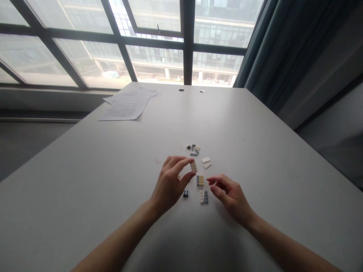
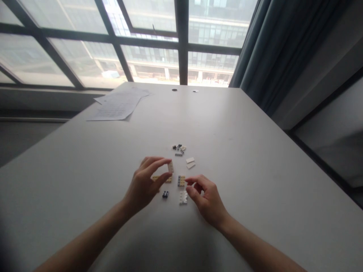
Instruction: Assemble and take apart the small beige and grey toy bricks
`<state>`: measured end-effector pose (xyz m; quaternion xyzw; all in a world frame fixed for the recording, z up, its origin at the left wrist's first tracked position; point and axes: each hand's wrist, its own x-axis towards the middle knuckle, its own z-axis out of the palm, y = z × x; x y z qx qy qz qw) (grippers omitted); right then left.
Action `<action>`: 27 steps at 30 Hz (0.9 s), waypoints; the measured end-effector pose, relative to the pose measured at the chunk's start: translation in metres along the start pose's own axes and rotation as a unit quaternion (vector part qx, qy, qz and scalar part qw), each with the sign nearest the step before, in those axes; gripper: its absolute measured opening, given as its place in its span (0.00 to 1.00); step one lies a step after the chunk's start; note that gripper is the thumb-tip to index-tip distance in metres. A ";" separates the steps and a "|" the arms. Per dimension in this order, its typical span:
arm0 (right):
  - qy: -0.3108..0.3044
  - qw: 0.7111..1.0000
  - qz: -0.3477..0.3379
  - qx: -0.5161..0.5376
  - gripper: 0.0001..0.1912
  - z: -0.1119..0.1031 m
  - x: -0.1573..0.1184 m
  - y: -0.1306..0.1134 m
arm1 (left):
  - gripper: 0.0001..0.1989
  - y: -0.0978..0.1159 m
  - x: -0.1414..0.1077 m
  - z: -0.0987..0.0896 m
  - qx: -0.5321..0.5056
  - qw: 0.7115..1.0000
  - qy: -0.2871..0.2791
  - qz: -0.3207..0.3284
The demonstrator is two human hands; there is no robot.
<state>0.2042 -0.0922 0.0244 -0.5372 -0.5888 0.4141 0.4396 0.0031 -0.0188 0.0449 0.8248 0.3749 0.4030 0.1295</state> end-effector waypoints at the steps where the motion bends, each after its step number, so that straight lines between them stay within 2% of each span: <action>1: -0.020 0.998 0.018 0.050 0.13 0.003 0.002 -0.005 | 0.13 0.009 -0.007 -0.002 -0.018 1.000 0.010 0.017; 3: -0.063 0.986 0.047 0.145 0.15 0.009 0.004 -0.012 | 0.13 0.021 -0.018 -0.003 -0.039 0.998 0.014 0.038; 6: -0.107 0.961 0.073 0.243 0.16 0.020 0.006 -0.015 | 0.14 0.027 -0.025 0.000 -0.048 0.997 0.014 0.059; 10: -0.090 0.945 0.111 0.294 0.12 0.026 0.004 -0.008 | 0.13 0.026 -0.025 0.003 -0.042 0.997 0.012 0.068; 13: -0.056 0.942 0.128 0.305 0.12 0.027 0.002 -0.007 | 0.14 0.027 -0.026 0.003 -0.040 0.996 0.000 0.076; 17: -0.032 0.950 0.120 0.287 0.15 0.029 -0.001 -0.012 | 0.14 0.027 -0.031 0.004 -0.038 0.996 -0.011 0.078; 22: -0.034 0.965 0.094 0.241 0.13 0.027 -0.002 -0.014 | 0.14 0.024 -0.031 0.006 -0.031 0.997 0.008 0.063; 27: -0.034 0.979 0.059 0.195 0.18 0.025 -0.003 -0.010 | 0.15 0.022 -0.029 0.005 -0.030 0.997 0.022 0.064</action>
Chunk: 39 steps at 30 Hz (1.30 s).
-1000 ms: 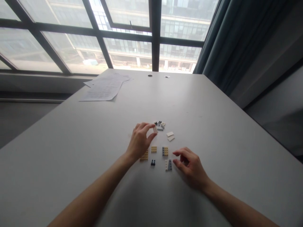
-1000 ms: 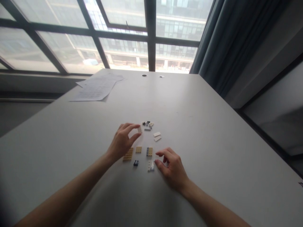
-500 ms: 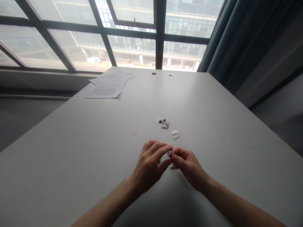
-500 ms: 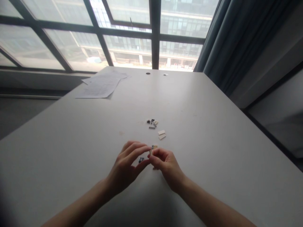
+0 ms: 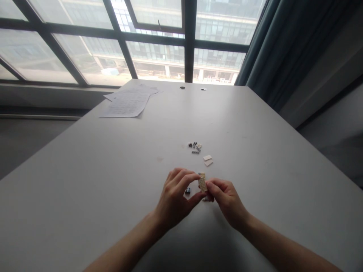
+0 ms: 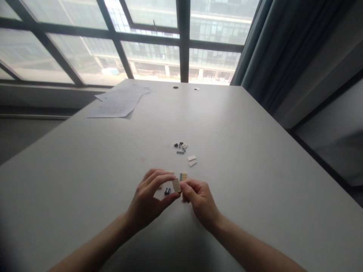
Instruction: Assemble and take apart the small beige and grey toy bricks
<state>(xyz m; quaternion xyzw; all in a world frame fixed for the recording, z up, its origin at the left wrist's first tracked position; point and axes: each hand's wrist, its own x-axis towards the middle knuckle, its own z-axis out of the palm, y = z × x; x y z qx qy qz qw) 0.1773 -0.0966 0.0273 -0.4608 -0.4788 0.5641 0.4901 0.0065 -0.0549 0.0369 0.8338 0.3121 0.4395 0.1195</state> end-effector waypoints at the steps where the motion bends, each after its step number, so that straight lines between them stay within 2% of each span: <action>1: -0.007 1.000 0.001 -0.003 0.18 0.000 0.000 0.000 | 0.14 0.000 0.000 0.000 -0.001 1.000 0.002 0.002; 5: -0.033 0.999 -0.007 -0.015 0.15 0.001 0.001 0.001 | 0.12 0.000 -0.001 0.001 -0.023 1.000 0.007 0.011; 10: -0.021 0.998 -0.042 -0.038 0.12 0.000 0.003 -0.001 | 0.14 0.001 -0.002 0.002 -0.065 0.998 0.005 0.017; 14: -0.025 0.997 -0.052 -0.051 0.10 -0.002 0.001 -0.002 | 0.11 0.003 0.001 0.000 -0.068 0.996 0.041 0.032; 18: -0.033 0.997 -0.055 -0.053 0.17 -0.002 -0.002 -0.003 | 0.09 0.001 -0.002 -0.003 -0.029 0.995 0.069 0.065; 21: -0.024 0.994 -0.067 -0.080 0.21 -0.001 -0.003 -0.006 | 0.10 -0.002 -0.008 -0.003 0.000 0.994 0.066 0.091; 28: 0.020 0.968 -0.135 -0.209 0.16 -0.004 -0.001 -0.012 | 0.10 -0.003 -0.009 -0.003 0.019 0.994 0.038 0.105; 35: 0.092 0.950 -0.131 -0.267 0.17 -0.026 0.009 -0.019 | 0.11 -0.009 -0.001 -0.024 0.037 0.993 0.071 0.091; 39: 0.081 0.939 -0.127 -0.309 0.16 -0.028 0.008 -0.020 | 0.11 -0.017 -0.012 -0.039 0.057 0.993 0.070 0.072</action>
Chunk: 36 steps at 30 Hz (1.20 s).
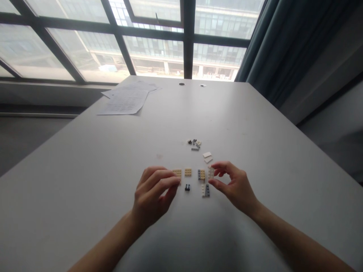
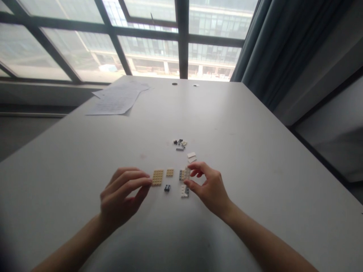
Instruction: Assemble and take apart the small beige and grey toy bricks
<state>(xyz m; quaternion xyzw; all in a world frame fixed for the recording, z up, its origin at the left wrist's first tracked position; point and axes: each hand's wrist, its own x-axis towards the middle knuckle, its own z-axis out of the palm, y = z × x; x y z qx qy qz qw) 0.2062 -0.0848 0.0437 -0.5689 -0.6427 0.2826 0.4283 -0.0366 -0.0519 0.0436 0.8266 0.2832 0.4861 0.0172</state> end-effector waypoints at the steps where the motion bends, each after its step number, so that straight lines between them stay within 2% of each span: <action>1: -0.016 1.000 -0.008 -0.012 0.15 0.002 -0.001 -0.001 | 0.10 -0.001 -0.003 -0.002 0.003 1.000 -0.006 -0.002; 5: -0.089 0.992 -0.065 -0.060 0.15 0.018 -0.011 -0.007 | 0.08 -0.001 -0.015 -0.006 0.010 0.998 -0.055 0.003; 9: -0.143 0.979 -0.072 -0.129 0.18 0.032 -0.022 -0.006 | 0.09 0.003 -0.020 -0.003 0.000 0.988 -0.150 0.047; 14: -0.150 0.967 -0.053 -0.197 0.15 0.037 -0.026 -0.002 | 0.11 0.011 -0.024 0.005 -0.006 0.965 -0.244 0.099; 18: -0.150 0.964 -0.053 -0.214 0.15 0.032 -0.023 -0.001 | 0.14 0.016 -0.026 0.009 -0.009 0.959 -0.262 0.111; 22: -0.139 0.966 -0.052 -0.213 0.20 0.016 -0.017 0.003 | 0.17 0.017 -0.027 0.013 0.004 0.952 -0.282 0.118; 26: -0.141 0.966 -0.048 -0.210 0.20 0.004 -0.015 0.012 | 0.16 0.016 -0.029 0.018 0.011 0.948 -0.292 0.124; 36: -0.130 0.974 -0.042 -0.178 0.14 0.016 -0.023 0.023 | 0.18 0.021 -0.027 0.024 0.071 0.940 -0.306 0.131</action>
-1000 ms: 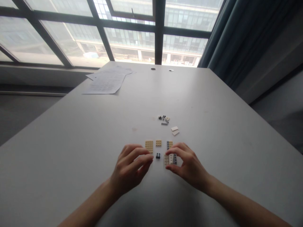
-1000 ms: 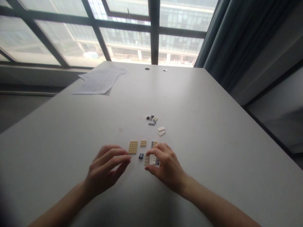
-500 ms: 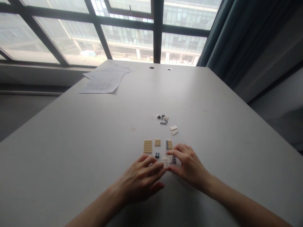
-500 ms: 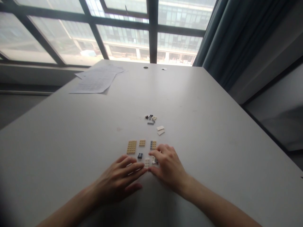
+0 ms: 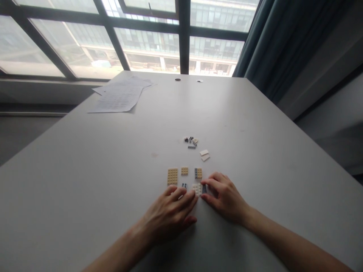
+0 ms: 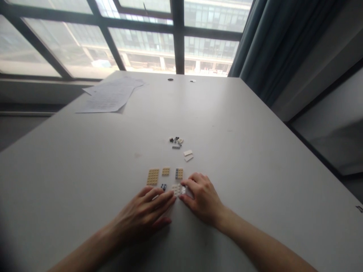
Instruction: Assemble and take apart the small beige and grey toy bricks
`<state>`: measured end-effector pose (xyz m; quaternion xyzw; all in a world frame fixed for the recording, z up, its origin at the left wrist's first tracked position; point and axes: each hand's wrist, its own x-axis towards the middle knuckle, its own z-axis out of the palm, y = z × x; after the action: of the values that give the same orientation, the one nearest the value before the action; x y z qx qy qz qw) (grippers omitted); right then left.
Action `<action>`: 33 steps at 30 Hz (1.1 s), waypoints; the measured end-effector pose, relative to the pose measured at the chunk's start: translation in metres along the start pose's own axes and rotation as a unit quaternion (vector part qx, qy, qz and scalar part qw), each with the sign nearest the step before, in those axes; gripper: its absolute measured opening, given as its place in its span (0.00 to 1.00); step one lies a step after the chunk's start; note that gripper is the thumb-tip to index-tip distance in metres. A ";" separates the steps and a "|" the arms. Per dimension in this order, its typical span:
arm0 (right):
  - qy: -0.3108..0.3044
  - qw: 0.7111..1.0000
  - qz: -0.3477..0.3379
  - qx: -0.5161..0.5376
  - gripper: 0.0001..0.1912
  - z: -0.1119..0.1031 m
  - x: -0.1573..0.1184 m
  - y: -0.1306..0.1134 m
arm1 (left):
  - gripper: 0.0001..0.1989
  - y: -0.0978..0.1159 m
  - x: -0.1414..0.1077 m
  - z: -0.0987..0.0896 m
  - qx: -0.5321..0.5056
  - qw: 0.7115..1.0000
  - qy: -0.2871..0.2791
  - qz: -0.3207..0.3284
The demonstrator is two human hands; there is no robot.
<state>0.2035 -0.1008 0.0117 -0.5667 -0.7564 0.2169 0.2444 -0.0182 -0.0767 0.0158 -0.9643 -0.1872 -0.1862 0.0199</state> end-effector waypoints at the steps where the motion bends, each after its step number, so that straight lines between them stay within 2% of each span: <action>1: 0.000 1.000 0.001 -0.002 0.14 0.000 0.000 -0.001 | 0.18 0.000 0.000 0.000 0.003 1.000 -0.005 -0.003; 12: 0.001 1.000 0.001 -0.009 0.12 0.000 0.000 -0.003 | 0.20 0.000 -0.002 0.003 0.005 1.000 -0.021 -0.017; 17: 0.008 1.000 -0.001 -0.006 0.17 0.001 0.000 -0.002 | 0.19 0.000 -0.002 0.003 0.013 1.000 -0.021 -0.018; 20: 0.015 1.000 0.002 -0.006 0.14 0.003 -0.001 -0.001 | 0.19 0.000 -0.004 0.003 0.015 0.999 -0.024 -0.024; 26: 0.030 0.999 0.010 -0.007 0.18 0.003 -0.002 0.000 | 0.18 0.000 -0.004 0.002 0.010 1.000 0.000 -0.024; 33: 0.029 0.999 0.021 -0.018 0.13 0.002 -0.003 0.000 | 0.17 0.000 -0.002 0.001 0.003 1.000 0.002 -0.023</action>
<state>0.2030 -0.1033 0.0096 -0.5927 -0.7408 0.1920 0.2510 -0.0193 -0.0773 0.0139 -0.9593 -0.2100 -0.1879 0.0186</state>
